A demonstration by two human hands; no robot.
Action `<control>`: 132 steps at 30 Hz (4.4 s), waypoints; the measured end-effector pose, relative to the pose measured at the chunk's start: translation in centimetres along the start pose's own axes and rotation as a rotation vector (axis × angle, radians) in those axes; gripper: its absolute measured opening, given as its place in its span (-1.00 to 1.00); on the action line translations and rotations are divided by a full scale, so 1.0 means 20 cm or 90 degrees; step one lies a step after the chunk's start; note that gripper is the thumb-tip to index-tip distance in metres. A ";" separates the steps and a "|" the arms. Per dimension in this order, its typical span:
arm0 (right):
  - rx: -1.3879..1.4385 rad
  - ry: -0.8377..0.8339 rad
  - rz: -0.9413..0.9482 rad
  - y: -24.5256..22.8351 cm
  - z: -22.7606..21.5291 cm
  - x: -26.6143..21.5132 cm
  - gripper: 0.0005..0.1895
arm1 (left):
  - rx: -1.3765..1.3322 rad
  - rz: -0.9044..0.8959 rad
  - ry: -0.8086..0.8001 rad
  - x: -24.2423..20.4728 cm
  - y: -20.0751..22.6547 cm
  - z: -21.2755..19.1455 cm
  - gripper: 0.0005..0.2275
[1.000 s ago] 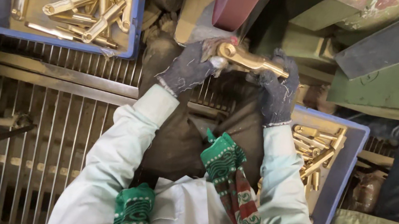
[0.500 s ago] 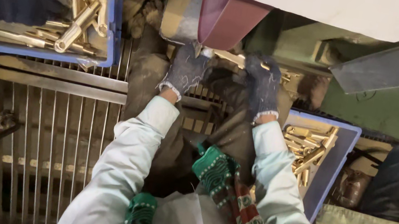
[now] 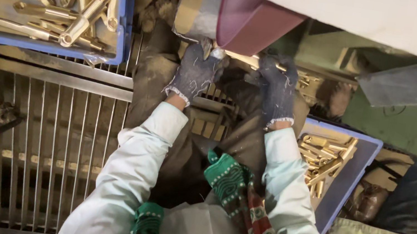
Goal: The person repeatedly picks up brass-colored metal parts from a blue bin, presses them against a moving belt sander to smooth the surfaces, and places the finished parts into a second bin. The process is performed one item at a time in a continuous loop.
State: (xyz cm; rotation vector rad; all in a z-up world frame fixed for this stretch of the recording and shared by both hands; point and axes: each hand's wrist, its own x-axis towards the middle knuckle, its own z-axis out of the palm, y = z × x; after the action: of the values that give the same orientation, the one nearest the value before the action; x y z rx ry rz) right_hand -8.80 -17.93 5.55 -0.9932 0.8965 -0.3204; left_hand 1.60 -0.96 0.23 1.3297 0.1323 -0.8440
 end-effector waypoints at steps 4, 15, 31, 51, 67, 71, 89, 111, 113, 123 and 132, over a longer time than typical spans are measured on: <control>-0.052 0.038 0.081 -0.02 0.11 0.06 -0.50 | 0.054 -0.114 0.063 0.03 0.07 -0.01 -0.81; -0.029 -0.049 -0.051 0.02 0.07 -0.03 -0.50 | -0.056 0.044 0.016 -0.07 0.01 -0.05 -0.86; -0.584 -0.111 -0.537 -0.15 0.00 -0.35 -0.50 | -0.015 0.290 -0.233 -0.30 0.27 -0.15 -0.58; -0.644 -0.441 -0.239 0.06 0.09 -0.29 -0.27 | 0.112 0.337 -0.271 -0.20 0.21 -0.10 -0.65; -0.128 -0.419 0.309 -0.01 0.26 -0.21 -0.70 | 0.173 0.102 -0.008 0.07 -0.26 -0.16 -0.75; -0.183 -0.439 0.132 -0.02 0.29 -0.16 -0.72 | 0.744 0.422 -0.017 0.13 -0.31 -0.18 -0.64; -0.272 -0.523 0.041 0.01 -0.01 -0.79 -0.46 | 0.022 0.146 -0.503 -0.76 0.53 -0.11 -0.51; -0.498 -0.396 0.016 -0.15 0.36 -0.34 -0.81 | 0.139 0.067 -0.063 0.00 -0.18 -0.06 -0.73; -0.602 -0.462 -0.234 -0.18 0.37 -0.29 -0.80 | 0.241 0.146 -0.065 0.05 -0.16 -0.04 -0.71; -0.415 -0.367 -0.108 -0.07 0.24 -0.84 -0.41 | -0.445 -0.007 -0.319 -0.40 -0.09 -0.41 -0.62; -0.540 0.148 -0.130 0.15 -1.03 -0.65 -0.42 | -0.463 0.189 -0.006 -0.38 0.13 -1.46 -0.71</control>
State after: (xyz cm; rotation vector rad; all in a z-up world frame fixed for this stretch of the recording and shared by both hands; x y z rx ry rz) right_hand -33.22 -20.40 4.72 -1.8663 1.1745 -0.2257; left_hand 8.58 28.45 -1.82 0.6369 0.2048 -0.4744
